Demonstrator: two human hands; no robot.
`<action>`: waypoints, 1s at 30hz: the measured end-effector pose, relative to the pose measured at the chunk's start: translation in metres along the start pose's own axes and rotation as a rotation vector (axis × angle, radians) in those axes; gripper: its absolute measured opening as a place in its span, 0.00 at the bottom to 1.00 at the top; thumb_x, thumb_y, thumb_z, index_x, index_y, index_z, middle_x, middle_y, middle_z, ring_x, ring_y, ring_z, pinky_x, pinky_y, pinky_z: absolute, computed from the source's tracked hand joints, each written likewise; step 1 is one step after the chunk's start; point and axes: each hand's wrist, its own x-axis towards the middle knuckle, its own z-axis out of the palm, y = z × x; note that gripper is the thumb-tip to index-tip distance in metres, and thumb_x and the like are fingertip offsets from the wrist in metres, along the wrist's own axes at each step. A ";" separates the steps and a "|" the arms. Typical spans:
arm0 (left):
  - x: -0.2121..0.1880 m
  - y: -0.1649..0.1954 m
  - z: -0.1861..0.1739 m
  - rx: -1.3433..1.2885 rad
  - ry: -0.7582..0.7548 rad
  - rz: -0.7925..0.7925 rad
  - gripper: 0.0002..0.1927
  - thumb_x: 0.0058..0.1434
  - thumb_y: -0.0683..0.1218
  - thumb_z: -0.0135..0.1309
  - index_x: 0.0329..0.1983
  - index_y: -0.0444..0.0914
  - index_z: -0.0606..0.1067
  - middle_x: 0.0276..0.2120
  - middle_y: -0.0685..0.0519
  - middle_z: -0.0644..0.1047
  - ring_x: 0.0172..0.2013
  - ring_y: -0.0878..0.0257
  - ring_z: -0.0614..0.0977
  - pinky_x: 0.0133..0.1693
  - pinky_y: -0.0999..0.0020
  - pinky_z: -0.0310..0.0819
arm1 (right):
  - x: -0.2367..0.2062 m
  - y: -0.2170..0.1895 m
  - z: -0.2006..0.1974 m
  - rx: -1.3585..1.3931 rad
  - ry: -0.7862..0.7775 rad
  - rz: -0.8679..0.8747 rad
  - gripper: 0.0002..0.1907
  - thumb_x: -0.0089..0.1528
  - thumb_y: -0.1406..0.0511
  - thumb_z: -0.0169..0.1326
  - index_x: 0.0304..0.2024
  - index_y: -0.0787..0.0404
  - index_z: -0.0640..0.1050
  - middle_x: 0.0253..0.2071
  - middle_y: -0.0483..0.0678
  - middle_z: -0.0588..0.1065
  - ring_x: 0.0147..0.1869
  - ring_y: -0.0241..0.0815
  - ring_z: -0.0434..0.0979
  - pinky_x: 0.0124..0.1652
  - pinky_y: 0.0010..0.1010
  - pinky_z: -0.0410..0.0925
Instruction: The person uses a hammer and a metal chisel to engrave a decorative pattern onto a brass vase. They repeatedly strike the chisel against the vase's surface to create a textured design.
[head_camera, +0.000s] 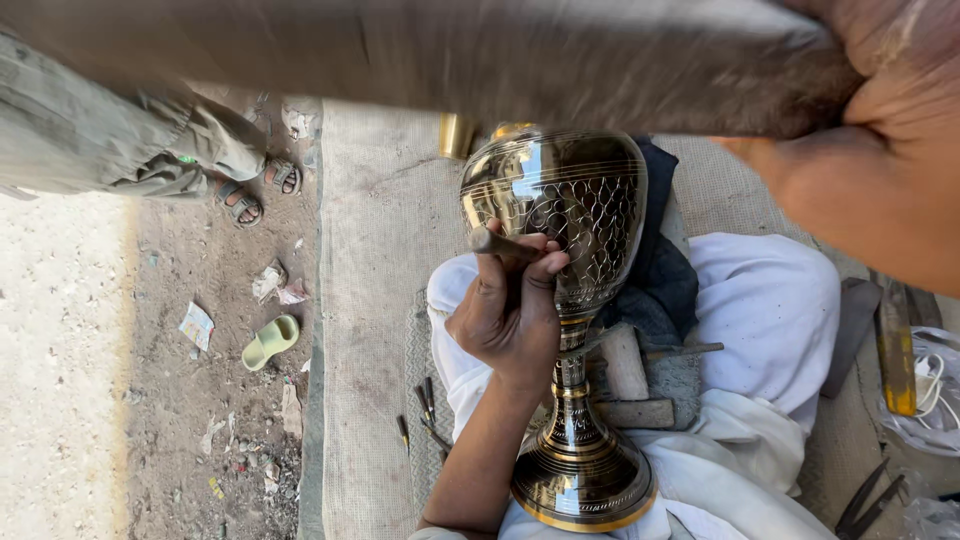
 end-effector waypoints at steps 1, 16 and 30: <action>0.001 0.001 0.001 0.013 0.014 0.018 0.34 0.66 0.30 0.60 0.72 0.42 0.65 0.45 0.42 0.81 0.44 0.62 0.86 0.52 0.65 0.85 | -0.001 0.001 0.001 0.061 0.028 -0.026 0.29 0.56 0.84 0.49 0.61 0.68 0.73 0.45 0.60 0.78 0.41 0.48 0.81 0.34 0.33 0.71; 0.055 0.022 -0.019 0.114 -0.585 -0.002 0.29 0.59 0.26 0.53 0.62 0.40 0.75 0.41 0.51 0.85 0.40 0.65 0.89 0.43 0.75 0.84 | -0.151 0.127 0.119 -0.022 0.170 0.514 0.16 0.69 0.68 0.53 0.57 0.71 0.75 0.44 0.60 0.77 0.42 0.51 0.79 0.41 0.36 0.72; 0.115 0.010 -0.008 0.104 -1.344 0.217 0.21 0.45 0.32 0.56 0.42 0.42 0.83 0.37 0.56 0.85 0.37 0.59 0.87 0.36 0.64 0.80 | -0.203 -0.022 0.157 0.422 0.687 0.603 0.09 0.73 0.75 0.65 0.46 0.66 0.76 0.45 0.50 0.76 0.44 0.36 0.75 0.47 0.24 0.68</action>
